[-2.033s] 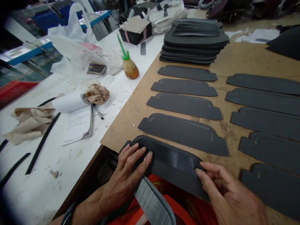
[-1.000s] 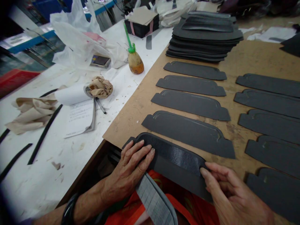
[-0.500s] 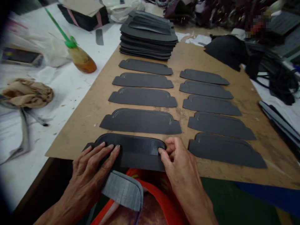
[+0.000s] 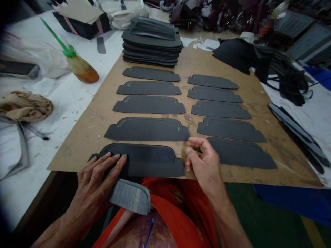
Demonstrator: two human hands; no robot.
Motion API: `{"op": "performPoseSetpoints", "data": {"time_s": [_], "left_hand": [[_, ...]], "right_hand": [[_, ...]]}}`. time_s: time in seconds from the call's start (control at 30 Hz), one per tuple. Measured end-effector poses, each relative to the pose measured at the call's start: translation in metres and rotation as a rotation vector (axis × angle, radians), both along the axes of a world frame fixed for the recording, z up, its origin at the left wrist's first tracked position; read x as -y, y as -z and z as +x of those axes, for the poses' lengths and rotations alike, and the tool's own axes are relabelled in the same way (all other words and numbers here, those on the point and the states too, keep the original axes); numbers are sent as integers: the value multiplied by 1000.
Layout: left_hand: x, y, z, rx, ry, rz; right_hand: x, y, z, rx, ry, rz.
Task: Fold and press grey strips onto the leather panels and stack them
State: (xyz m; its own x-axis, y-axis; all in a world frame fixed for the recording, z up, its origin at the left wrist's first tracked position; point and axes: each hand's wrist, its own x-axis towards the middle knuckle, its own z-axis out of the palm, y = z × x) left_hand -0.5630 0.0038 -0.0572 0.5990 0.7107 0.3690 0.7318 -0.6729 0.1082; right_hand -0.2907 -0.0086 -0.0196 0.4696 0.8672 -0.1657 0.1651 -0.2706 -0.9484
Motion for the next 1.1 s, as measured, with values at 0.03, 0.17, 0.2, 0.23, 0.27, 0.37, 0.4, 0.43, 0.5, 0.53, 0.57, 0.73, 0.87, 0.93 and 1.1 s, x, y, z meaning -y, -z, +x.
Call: {"op": "performPoseSetpoints", "data": {"time_s": [0.03,0.17,0.2,0.23,0.27,0.37,0.4,0.43,0.5,0.53,0.57,0.73,0.87,0.93,1.1], "left_hand": [[0,0,0,3,-3,-1],[1,1,1,2,-4,5],[1,2,1,0,-4,9],[1,2,1,-3,-6,13],[1,2,1,-5,-8,15],[1,2,1,-10,-8,20],[1,2,1,-16,-3,16],[1,1,1,-26,1,8],[2,0,2,-44,0,-7],[4,-1,2,-51,-4,-17],[5,-3,3,-57,-11,-22],[12,-8,9,-96,-86,-11],[16,-12,11,-134,-65,-10],[17,-14,12,-160,-24,-26],[17,-14,14,-165,8,-64]], "right_hand": [[2,0,0,-36,24,41],[17,0,4,-24,105,149],[21,-1,7,16,125,174],[25,-2,10,90,126,195],[29,-3,14,194,97,209],[38,-3,18,576,-121,226],[40,-2,17,686,-191,230],[43,-1,15,778,-250,228],[47,3,8,935,-342,210],[49,6,5,1006,-375,203],[51,9,2,1067,-398,202],[56,21,0,1175,-393,299],[56,24,12,1105,-372,362],[56,23,20,1071,-354,374],[57,15,29,1035,-392,338]]}}
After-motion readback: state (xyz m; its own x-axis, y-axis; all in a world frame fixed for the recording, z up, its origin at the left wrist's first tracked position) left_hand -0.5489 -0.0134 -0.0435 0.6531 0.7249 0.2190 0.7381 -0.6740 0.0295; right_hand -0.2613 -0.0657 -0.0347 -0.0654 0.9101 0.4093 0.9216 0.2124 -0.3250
